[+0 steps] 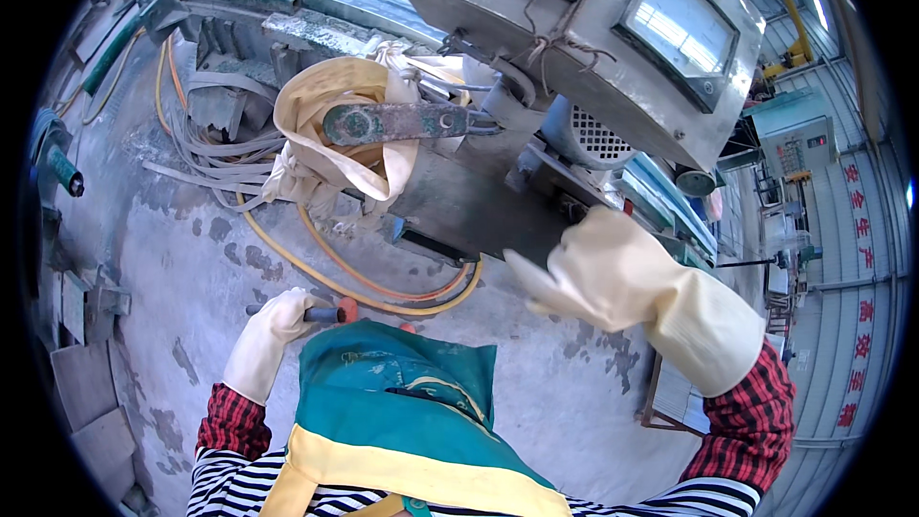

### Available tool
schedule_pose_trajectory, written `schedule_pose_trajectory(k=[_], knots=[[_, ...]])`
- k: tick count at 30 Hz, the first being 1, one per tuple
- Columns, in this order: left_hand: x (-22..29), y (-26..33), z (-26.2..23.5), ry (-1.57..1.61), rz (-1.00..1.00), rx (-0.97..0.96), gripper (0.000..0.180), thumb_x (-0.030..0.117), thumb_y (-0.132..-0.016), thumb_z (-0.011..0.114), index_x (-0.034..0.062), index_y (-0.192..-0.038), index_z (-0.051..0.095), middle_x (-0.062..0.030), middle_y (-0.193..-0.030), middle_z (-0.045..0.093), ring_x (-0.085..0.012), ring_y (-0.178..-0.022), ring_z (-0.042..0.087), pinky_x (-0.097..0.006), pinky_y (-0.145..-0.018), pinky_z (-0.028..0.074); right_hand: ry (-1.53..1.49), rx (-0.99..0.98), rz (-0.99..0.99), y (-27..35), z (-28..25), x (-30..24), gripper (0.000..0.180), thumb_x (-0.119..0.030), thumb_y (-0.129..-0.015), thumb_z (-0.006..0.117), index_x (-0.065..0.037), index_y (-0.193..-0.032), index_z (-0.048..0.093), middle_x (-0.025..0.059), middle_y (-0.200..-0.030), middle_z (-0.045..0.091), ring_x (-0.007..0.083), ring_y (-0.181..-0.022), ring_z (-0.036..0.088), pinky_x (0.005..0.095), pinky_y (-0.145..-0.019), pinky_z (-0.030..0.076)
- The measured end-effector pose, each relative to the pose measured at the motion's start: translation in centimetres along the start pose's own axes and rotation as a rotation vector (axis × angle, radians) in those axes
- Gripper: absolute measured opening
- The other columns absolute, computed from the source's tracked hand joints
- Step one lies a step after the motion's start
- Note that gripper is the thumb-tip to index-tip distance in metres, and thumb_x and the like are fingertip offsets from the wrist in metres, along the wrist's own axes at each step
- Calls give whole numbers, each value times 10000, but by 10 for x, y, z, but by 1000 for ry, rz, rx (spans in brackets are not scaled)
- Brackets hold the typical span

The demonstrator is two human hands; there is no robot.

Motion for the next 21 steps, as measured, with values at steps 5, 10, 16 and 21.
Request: schedule_pose_trajectory(k=[5,10,16,21], knots=[[-28,-10,9,17,-23,-52,335,169,-771,791,232,-1099,764,-136,-937,726,-358,-854,680,-408,-712,538,-907,1092,719,31,9,36,292,-205,-1006,540,58,-1085,641,129,-652,613,197,-581,602,294,-555,470],[-36,-26,17,36,65,-62,305,66,-774,717,175,-1053,769,-152,-886,722,-351,-809,687,-389,-682,525,-1587,1921,949,56,80,42,403,-355,-1047,533,8,-1206,610,46,-720,599,113,-624,512,216,-628,408],[10,-25,-10,-20,-75,-123,338,173,-748,803,163,-1084,762,-179,-872,706,-376,-819,672,-396,-706,532,-1137,1662,938,83,41,37,406,-286,-1056,506,11,-1333,524,101,-854,667,131,-813,583,249,-748,441],[-19,-32,10,-60,92,-42,341,147,-752,789,163,-1091,763,-175,-852,707,-371,-810,676,-399,-711,529,162,620,202,68,-38,2,461,-115,-704,669,-28,-1157,664,156,-1110,662,334,-986,654,422,-903,529]])
Point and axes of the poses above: each hand's wrist, its own y-axis away from the middle knuckle, its own z-axis out of the palm, x = y × z, the point moved 7 cm from there along -y, towards the middle knuckle
